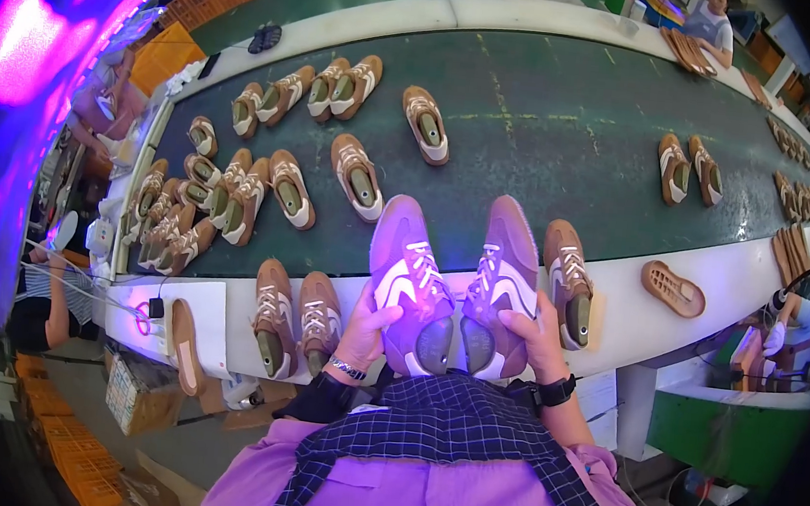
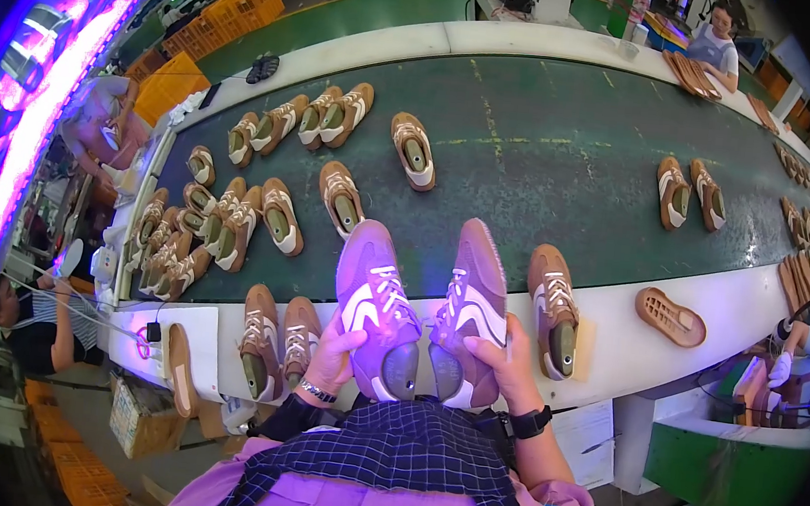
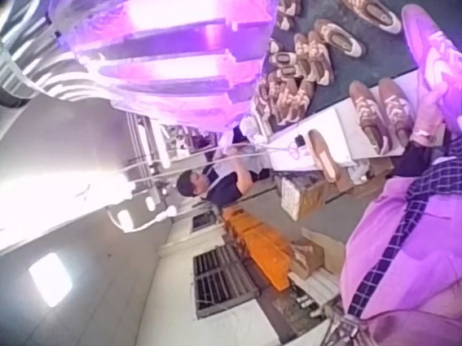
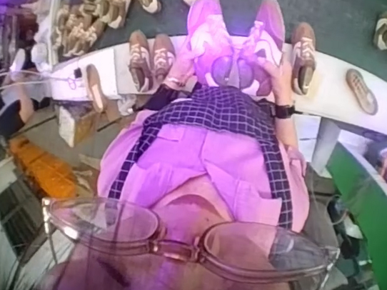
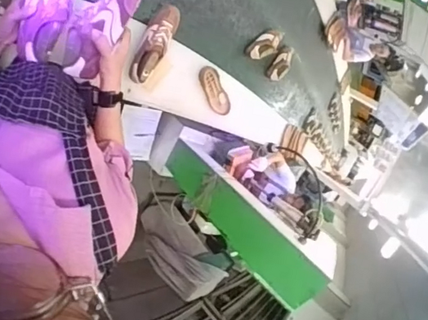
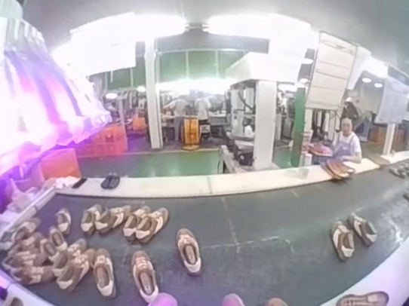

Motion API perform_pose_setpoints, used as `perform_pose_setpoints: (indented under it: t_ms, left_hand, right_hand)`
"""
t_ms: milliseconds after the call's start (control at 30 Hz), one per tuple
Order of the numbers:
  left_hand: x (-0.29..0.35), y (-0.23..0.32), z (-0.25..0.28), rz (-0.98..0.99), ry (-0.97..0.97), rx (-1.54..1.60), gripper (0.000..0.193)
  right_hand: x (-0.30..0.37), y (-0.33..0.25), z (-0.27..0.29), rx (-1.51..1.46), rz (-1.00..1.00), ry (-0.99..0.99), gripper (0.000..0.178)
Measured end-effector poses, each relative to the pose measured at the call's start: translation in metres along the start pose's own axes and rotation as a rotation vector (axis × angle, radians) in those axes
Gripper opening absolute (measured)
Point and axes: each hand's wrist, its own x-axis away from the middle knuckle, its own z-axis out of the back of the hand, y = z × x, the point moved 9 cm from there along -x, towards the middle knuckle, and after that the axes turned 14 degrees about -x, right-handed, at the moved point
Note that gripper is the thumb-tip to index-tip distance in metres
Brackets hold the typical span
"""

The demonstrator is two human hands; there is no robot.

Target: Inspecting shoes on a conveyor belt and marking them with a pen for quality control.

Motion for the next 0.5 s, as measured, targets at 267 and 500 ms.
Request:
perform_pose_setpoints:
  t_ms: [267, 500]
  left_hand:
    - [0.013, 0.003, -0.017, 0.188, -0.315, 0.664, 0.059]
    - [0.022, 0.014, -0.013, 0.013, -0.416, 0.810, 0.068]
  right_hand:
    - [0.004, 0.017, 0.016, -0.466, -0.142, -0.061, 0.050]
    - [0.007, 0.036, 0.009, -0.726, -0.308, 0.047, 0.055]
